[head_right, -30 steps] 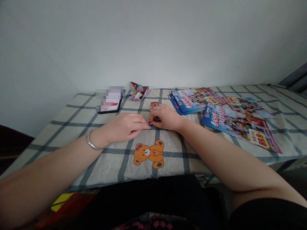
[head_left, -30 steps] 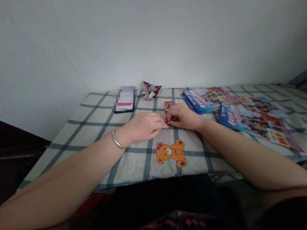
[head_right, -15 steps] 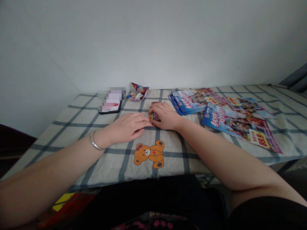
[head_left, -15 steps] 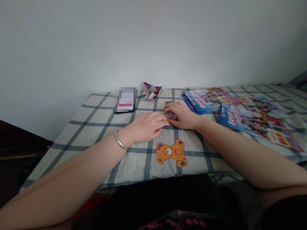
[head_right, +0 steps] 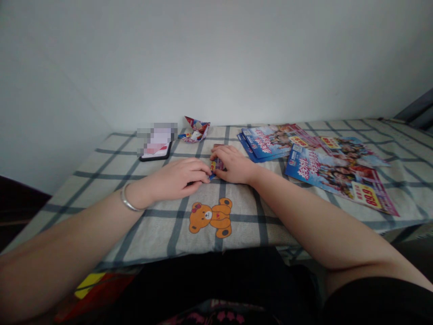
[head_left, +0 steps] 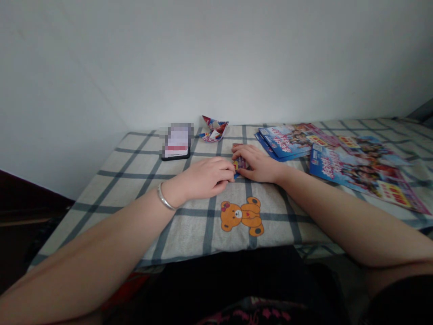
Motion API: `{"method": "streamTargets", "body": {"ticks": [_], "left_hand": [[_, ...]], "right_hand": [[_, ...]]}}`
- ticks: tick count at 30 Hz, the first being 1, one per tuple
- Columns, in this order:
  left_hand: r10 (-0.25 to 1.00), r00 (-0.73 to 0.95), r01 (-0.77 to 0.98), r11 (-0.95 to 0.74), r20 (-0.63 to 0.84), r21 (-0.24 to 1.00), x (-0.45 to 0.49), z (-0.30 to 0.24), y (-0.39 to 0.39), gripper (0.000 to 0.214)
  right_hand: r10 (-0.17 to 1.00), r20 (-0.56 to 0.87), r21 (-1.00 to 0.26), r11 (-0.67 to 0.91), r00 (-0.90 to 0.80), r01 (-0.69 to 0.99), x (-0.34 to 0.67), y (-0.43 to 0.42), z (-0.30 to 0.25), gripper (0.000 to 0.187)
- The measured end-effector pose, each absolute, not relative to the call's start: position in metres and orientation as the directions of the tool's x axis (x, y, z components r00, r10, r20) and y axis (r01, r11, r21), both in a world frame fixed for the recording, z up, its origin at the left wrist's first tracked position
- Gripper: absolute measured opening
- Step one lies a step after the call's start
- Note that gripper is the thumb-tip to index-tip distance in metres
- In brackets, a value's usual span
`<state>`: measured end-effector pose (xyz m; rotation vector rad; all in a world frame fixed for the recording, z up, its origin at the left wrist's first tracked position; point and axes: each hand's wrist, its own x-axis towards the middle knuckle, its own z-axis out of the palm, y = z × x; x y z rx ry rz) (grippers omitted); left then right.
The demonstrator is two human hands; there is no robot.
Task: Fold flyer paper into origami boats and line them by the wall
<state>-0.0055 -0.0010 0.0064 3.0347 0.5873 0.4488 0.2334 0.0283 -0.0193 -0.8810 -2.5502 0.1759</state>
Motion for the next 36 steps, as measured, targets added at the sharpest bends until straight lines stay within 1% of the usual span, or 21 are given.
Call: {"method": "streamTargets", "body": {"ticks": [5,7,13,16,25,32,36], "left_hand": [[0.371,0.886,0.368,-0.927,0.279,0.065,-0.005,0.007,-0.002,0.020],[0.375,0.885,0.373,-0.926,0.276,0.064,-0.005,0.007,-0.002,0.020],[0.375,0.883,0.369,-0.926,0.283,0.075,-0.006,0.006,-0.002,0.019],[0.382,0.884,0.375,-0.924,0.270,0.077,-0.005,0.007,-0.002,0.019],[0.386,0.883,0.377,-0.922,0.269,0.086,-0.006,0.006,-0.003,0.020],[0.376,0.877,0.368,-0.926,0.299,0.087,-0.006,0.002,-0.002,0.016],[0.376,0.875,0.374,-0.925,0.304,0.068,-0.006,0.001,-0.003,0.017]], "right_hand": [[0.649,0.261,-0.214,0.761,-0.715,0.613,0.231,0.025,-0.014,0.067],[0.675,0.220,-0.200,0.738,-0.704,0.645,0.230,0.023,-0.012,0.073],[0.749,0.130,-0.203,0.662,-0.650,0.722,0.229,0.020,-0.008,0.077],[0.769,0.108,-0.214,0.637,-0.630,0.741,0.230,0.021,-0.008,0.081],[0.801,0.104,-0.279,0.592,-0.589,0.756,0.236,0.027,-0.013,0.079],[0.803,0.084,-0.283,0.587,-0.590,0.759,0.239,0.033,-0.014,0.079],[0.794,0.121,-0.280,0.604,-0.596,0.746,0.240,0.035,-0.017,0.078]]}}
